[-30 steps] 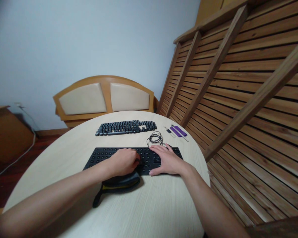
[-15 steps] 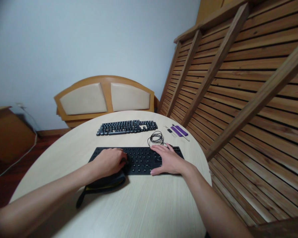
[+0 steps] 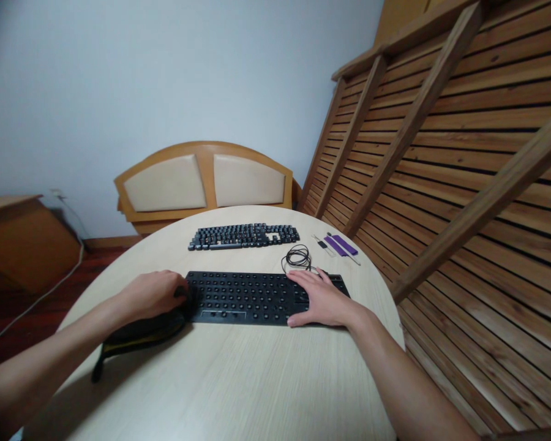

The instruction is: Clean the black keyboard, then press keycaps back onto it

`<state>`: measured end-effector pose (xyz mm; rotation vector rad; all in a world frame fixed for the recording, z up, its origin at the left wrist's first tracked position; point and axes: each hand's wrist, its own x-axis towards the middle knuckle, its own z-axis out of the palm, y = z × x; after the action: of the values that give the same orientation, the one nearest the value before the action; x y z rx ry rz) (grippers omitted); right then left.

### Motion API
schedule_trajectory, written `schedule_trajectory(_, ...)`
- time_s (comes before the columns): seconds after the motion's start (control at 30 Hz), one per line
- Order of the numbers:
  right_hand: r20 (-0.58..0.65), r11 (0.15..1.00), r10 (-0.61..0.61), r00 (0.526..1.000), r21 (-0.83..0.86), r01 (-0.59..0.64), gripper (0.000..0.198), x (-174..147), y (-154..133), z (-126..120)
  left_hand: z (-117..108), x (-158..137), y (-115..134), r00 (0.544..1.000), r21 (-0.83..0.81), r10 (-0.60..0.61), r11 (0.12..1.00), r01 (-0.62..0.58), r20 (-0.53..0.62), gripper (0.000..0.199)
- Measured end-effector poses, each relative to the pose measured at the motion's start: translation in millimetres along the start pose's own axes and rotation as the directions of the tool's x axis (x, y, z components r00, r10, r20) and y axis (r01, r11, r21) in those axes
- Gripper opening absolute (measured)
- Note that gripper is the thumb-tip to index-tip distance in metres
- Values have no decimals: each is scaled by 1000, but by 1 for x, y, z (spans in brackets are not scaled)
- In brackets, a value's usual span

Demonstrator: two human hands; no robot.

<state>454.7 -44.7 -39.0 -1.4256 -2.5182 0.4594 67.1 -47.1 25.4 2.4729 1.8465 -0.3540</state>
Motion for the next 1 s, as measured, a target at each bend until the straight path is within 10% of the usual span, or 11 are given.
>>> schedule_trajectory(0.37, 3, 999, -22, 1000, -38, 22, 109, -2, 4, 4, -5, -2, -47, 994, 60, -104, 993, 103, 14, 32)
schedule_trajectory(0.63, -62, 997, -59, 996, -47, 56, 99, -6, 5, 8, 3, -1, -45, 962, -258, 264, 927, -272, -66, 30)
schedule_trajectory(1.0, -51, 996, -45, 998, -74, 41, 99, -6, 4, 7, 18, -10, -71, 987, -192, 139, 970, -152, -78, 32)
